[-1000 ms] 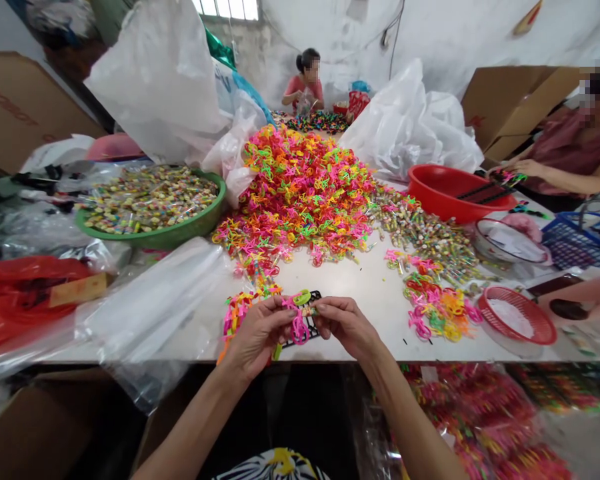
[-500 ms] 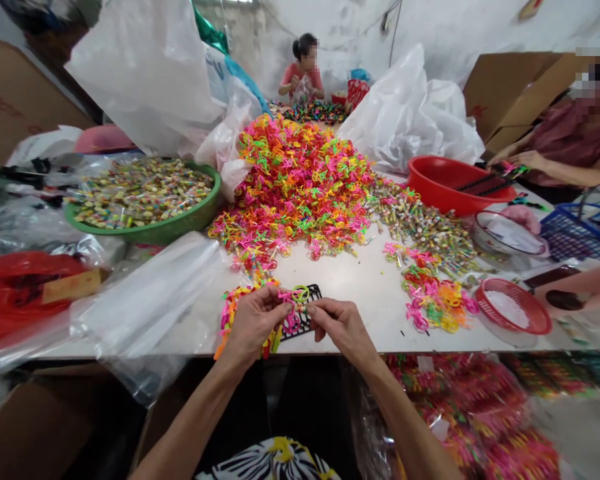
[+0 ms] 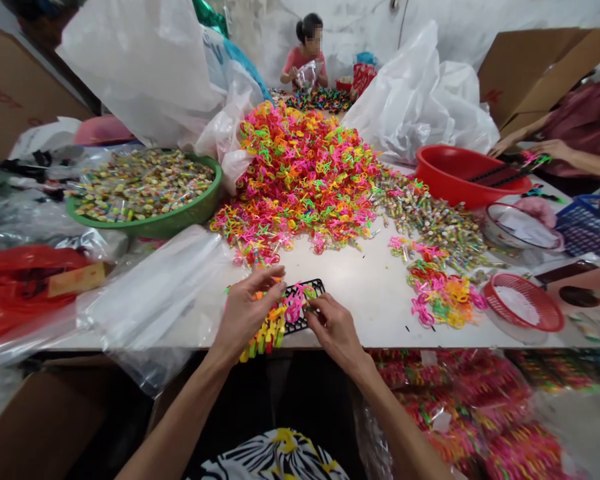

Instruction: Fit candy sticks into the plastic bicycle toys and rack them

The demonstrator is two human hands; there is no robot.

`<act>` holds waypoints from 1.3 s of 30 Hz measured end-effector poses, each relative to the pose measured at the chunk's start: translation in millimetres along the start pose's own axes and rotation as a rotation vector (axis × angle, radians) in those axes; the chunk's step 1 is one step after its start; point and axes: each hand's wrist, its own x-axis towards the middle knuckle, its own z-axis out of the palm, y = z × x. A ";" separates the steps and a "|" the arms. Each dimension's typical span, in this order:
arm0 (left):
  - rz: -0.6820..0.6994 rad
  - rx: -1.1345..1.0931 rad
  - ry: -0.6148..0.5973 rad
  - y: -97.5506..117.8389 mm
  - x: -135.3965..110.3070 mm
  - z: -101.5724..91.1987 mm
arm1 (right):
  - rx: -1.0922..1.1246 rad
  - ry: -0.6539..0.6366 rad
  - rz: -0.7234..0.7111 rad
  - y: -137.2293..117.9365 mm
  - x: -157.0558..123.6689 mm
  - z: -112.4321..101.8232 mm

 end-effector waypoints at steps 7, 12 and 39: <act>0.310 0.569 0.072 -29.5 -6.6 -20.1 | -0.045 -0.082 0.207 25.5 -5.9 16.9; 0.501 0.976 -0.170 -42.7 -9.9 -10.7 | 0.156 -0.046 0.217 20.0 -1.0 32.4; 0.590 0.961 -0.275 -39.9 -22.8 -28.3 | -0.534 -0.236 -0.314 -10.5 166.2 94.3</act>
